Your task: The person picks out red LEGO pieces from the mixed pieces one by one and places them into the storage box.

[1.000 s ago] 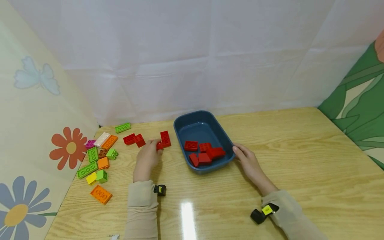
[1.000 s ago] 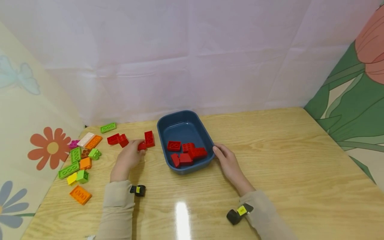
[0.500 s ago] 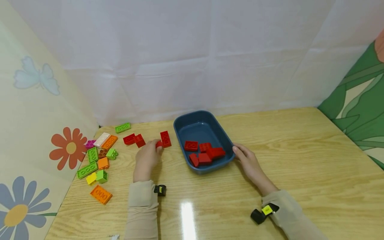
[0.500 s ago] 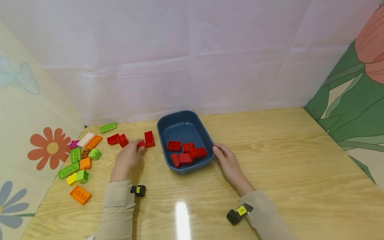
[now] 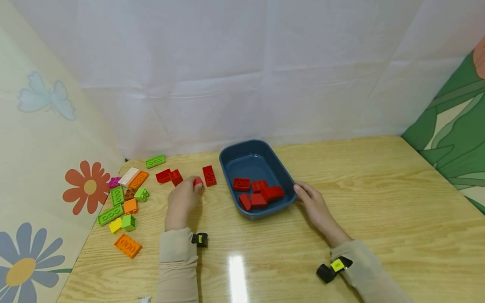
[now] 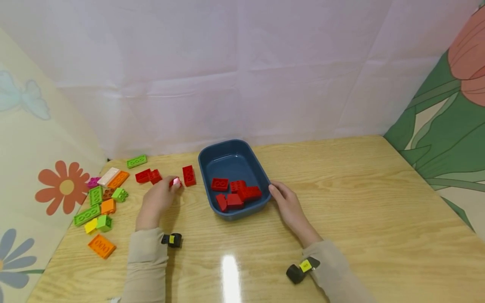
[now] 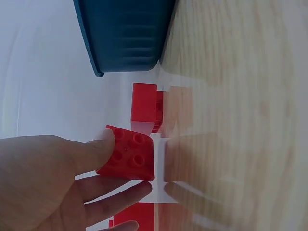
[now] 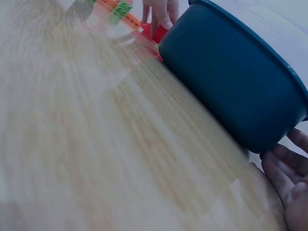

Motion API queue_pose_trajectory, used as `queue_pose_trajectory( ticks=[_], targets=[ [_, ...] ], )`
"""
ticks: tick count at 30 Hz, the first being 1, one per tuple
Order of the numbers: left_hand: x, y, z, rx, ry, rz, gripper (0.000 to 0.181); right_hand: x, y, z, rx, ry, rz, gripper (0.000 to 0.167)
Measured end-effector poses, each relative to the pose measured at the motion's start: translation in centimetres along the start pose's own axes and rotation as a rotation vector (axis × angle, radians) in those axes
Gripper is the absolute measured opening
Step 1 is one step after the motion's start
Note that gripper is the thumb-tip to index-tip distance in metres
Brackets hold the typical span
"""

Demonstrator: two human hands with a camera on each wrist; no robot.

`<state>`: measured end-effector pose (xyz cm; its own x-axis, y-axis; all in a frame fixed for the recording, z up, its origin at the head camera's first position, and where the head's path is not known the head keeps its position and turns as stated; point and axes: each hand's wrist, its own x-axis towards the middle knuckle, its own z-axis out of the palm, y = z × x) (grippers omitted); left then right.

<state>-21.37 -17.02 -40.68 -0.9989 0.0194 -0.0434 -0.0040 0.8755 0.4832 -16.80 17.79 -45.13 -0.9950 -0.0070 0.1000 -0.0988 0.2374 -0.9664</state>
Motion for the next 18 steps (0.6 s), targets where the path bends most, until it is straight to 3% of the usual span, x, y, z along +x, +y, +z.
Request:
queue_pose_trajectory(
  ticks=[18],
  targets=[
    [-0.2, 1.0, -1.1, -0.045, 0.034, 0.019, 0.036, 0.0, 0.0, 0.0, -0.010, 0.001, 0.016, 0.047]
  ],
)
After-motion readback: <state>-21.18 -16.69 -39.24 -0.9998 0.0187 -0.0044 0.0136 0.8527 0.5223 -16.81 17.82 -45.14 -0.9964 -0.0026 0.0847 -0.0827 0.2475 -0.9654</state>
